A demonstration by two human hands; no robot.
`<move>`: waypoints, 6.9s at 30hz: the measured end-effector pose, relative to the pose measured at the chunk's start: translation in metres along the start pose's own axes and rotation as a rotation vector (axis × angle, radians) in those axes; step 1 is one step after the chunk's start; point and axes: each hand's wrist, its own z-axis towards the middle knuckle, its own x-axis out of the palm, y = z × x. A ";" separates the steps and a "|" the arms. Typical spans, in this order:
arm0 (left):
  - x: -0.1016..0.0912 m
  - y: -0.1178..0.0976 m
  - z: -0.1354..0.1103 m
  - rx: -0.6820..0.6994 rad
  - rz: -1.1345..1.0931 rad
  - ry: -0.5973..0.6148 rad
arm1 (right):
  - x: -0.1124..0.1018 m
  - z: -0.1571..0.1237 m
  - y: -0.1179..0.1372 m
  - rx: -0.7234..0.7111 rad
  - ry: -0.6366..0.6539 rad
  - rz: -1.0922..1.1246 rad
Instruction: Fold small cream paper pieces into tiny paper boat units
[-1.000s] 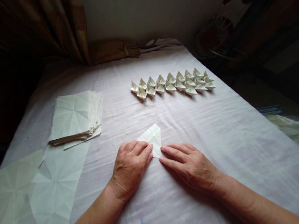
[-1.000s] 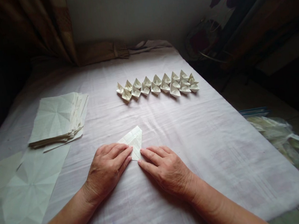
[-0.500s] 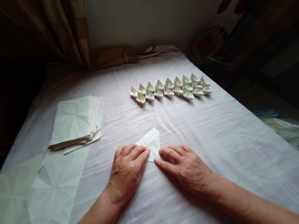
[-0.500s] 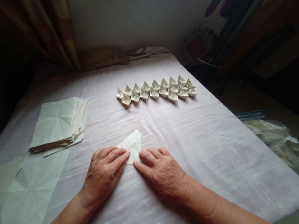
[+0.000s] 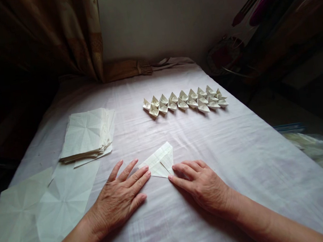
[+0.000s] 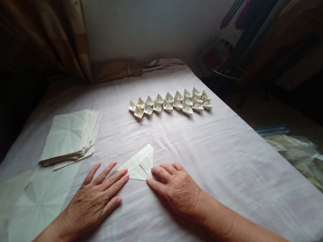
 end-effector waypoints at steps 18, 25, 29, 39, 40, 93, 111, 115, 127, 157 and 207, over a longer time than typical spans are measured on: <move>0.004 -0.028 0.015 0.020 0.004 -0.002 | 0.001 -0.002 0.002 0.007 -0.054 -0.020; -0.008 -0.021 0.007 -0.026 0.069 -0.029 | 0.000 -0.005 0.001 -0.046 -0.103 -0.011; -0.007 -0.028 0.015 -0.054 0.046 -0.063 | 0.001 -0.008 -0.001 -0.035 -0.163 0.069; 0.005 -0.036 0.024 -0.109 0.035 -0.183 | 0.006 0.014 -0.010 0.025 -0.110 0.060; 0.006 -0.036 0.024 -0.115 0.044 -0.203 | 0.006 0.019 -0.009 0.010 -0.073 0.061; 0.005 -0.025 0.036 -0.557 -0.142 -0.164 | 0.019 0.050 0.031 0.105 0.040 -0.124; -0.007 -0.012 0.052 -0.660 -0.450 -0.048 | 0.012 0.059 -0.004 0.414 -0.173 0.150; -0.012 -0.008 0.064 -0.541 -0.452 0.009 | 0.012 0.067 -0.024 0.480 -0.126 0.272; 0.004 -0.001 0.080 -0.447 -0.531 0.015 | 0.022 0.059 -0.027 0.444 -0.058 0.377; 0.013 -0.013 0.048 -0.607 -0.603 -0.225 | 0.030 0.076 -0.007 0.309 -0.028 0.124; 0.016 -0.012 0.023 -0.566 -0.076 -0.324 | 0.043 0.077 0.007 0.397 -0.141 0.087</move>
